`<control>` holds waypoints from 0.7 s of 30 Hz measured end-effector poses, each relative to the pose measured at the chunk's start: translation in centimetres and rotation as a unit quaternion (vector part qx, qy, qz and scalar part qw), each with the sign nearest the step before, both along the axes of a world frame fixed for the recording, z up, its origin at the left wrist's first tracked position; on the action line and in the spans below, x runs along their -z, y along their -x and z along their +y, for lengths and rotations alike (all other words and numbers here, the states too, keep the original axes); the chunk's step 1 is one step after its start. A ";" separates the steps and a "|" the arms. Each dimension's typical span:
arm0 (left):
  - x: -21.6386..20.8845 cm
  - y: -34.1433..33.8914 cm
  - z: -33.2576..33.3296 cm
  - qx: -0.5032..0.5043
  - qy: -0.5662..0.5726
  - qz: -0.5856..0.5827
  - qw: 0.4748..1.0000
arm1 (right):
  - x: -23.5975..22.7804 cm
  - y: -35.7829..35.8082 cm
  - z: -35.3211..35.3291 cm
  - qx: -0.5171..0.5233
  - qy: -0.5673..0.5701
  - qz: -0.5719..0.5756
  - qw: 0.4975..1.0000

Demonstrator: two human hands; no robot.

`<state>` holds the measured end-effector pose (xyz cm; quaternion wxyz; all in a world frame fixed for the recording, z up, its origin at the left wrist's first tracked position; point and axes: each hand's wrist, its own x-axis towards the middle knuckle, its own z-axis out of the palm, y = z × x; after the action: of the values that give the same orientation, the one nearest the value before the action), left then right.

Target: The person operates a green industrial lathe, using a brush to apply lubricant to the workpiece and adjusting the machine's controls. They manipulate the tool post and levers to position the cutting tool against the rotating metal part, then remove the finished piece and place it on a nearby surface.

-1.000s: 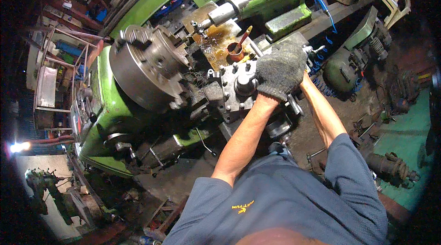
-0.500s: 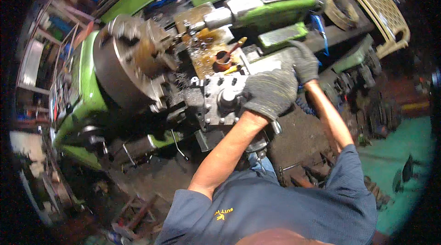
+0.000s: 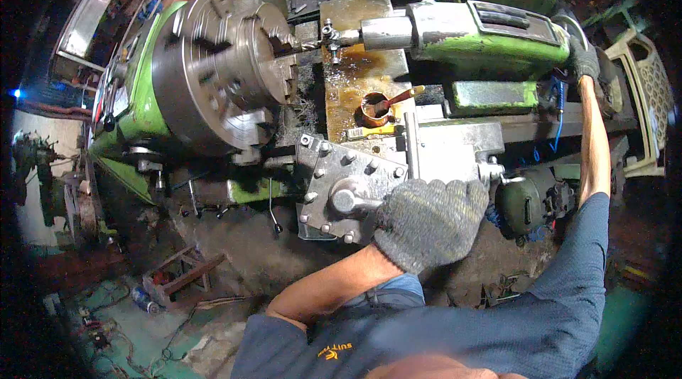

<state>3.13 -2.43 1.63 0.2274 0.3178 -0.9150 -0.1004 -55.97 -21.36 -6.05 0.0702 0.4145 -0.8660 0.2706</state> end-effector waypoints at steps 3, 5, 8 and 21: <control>-0.7 -0.3 -0.3 0.027 -0.021 -0.022 0.999 | 1.6 6.0 0.2 0.132 -0.051 0.142 0.980; -0.9 -0.2 -0.4 -0.014 -0.013 -0.015 1.000 | 2.2 3.3 -3.8 0.118 -0.082 0.075 0.987; -0.8 -0.2 -0.2 0.010 -0.006 -0.011 1.000 | 2.3 6.8 -1.3 0.143 -0.056 0.127 0.980; -0.4 -0.4 0.2 0.037 -0.113 -0.017 0.993 | 1.9 7.4 -0.8 0.104 -0.073 0.187 0.974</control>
<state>3.51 -2.24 2.02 0.1703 0.3095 -0.9125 -0.2061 -63.40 -22.15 -7.92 0.2287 0.3691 -0.8934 0.1155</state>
